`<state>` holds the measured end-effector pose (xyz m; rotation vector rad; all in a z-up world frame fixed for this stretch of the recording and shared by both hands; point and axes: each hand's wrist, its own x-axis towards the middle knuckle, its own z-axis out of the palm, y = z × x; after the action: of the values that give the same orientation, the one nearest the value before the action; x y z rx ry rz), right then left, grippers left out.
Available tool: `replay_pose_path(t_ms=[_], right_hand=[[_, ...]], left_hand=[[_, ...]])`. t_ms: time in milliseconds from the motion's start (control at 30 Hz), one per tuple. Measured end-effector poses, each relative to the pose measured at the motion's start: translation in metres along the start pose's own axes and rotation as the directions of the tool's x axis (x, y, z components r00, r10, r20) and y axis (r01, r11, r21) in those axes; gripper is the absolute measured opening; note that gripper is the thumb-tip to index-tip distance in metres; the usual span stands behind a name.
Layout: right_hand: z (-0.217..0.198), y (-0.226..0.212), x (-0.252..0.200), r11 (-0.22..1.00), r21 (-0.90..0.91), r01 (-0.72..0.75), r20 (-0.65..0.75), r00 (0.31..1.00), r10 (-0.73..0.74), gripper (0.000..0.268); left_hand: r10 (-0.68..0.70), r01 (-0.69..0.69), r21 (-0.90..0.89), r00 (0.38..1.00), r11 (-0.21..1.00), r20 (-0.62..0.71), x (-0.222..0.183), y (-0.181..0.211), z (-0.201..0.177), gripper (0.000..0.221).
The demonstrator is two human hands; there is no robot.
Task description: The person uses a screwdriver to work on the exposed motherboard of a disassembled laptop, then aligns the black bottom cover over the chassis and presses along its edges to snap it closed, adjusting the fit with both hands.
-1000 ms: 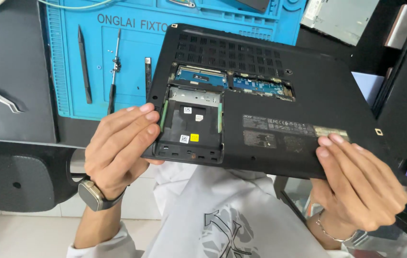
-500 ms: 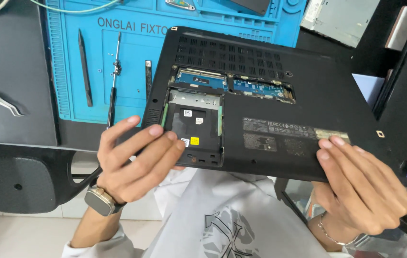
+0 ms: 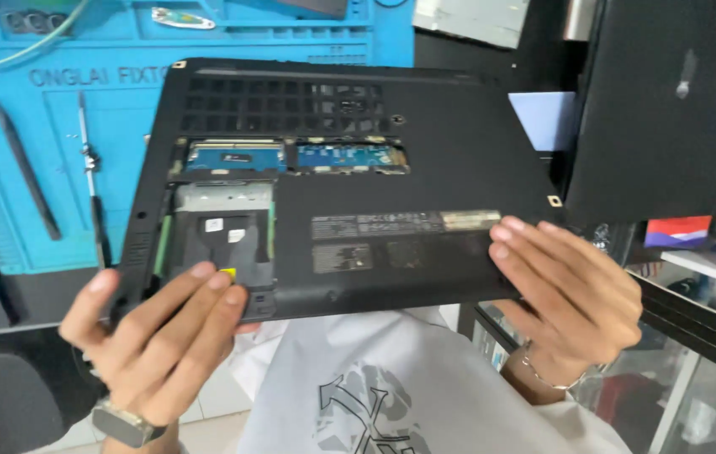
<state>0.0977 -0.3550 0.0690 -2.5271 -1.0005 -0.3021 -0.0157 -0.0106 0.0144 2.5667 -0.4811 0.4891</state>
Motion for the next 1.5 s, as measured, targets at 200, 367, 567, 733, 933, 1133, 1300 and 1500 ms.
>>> replay_pose_path(t_ms=[200,367,567,733,933,1133,1300,1500], right_hand=[[0.004,0.033,-0.014,0.998,0.059,-0.002,-0.145,0.989,0.010,0.032],[0.008,0.052,-0.004,0.966,0.218,0.135,-0.257,0.963,-0.077,0.047],[0.001,0.057,0.022,0.934,0.302,0.192,-0.228,0.966,-0.124,0.045],[0.008,0.061,0.018,0.918,0.316,0.239,-0.267,0.951,-0.156,0.042],[0.015,0.063,0.014,0.885,0.418,0.207,-0.314,0.946,-0.073,0.041],[0.015,0.067,-0.001,0.779,0.612,0.138,-0.289,0.955,0.058,0.042],[0.026,0.067,-0.015,0.724,0.686,0.074,-0.304,0.933,0.193,0.038],[0.038,0.069,-0.015,0.758,0.637,0.145,-0.400,0.902,0.164,0.036]], left_hand=[[0.102,-0.110,0.099,0.991,0.989,0.083,0.014,-0.001,-0.003,0.030],[0.082,-0.106,0.226,0.990,0.968,0.114,0.087,0.051,0.001,0.031],[0.203,-0.221,0.178,0.972,0.959,0.117,0.136,0.059,0.012,0.029],[0.172,-0.201,0.145,0.967,0.969,0.190,0.140,0.061,0.005,0.028],[0.141,-0.165,0.149,0.977,0.975,0.160,0.140,0.071,0.017,0.028],[0.184,-0.209,0.127,0.965,0.970,0.186,0.158,0.088,0.024,0.030],[0.213,-0.238,0.140,0.961,0.961,0.176,0.172,0.101,0.035,0.026],[0.304,-0.323,0.103,0.939,0.941,0.161,0.183,0.110,0.043,0.025]])
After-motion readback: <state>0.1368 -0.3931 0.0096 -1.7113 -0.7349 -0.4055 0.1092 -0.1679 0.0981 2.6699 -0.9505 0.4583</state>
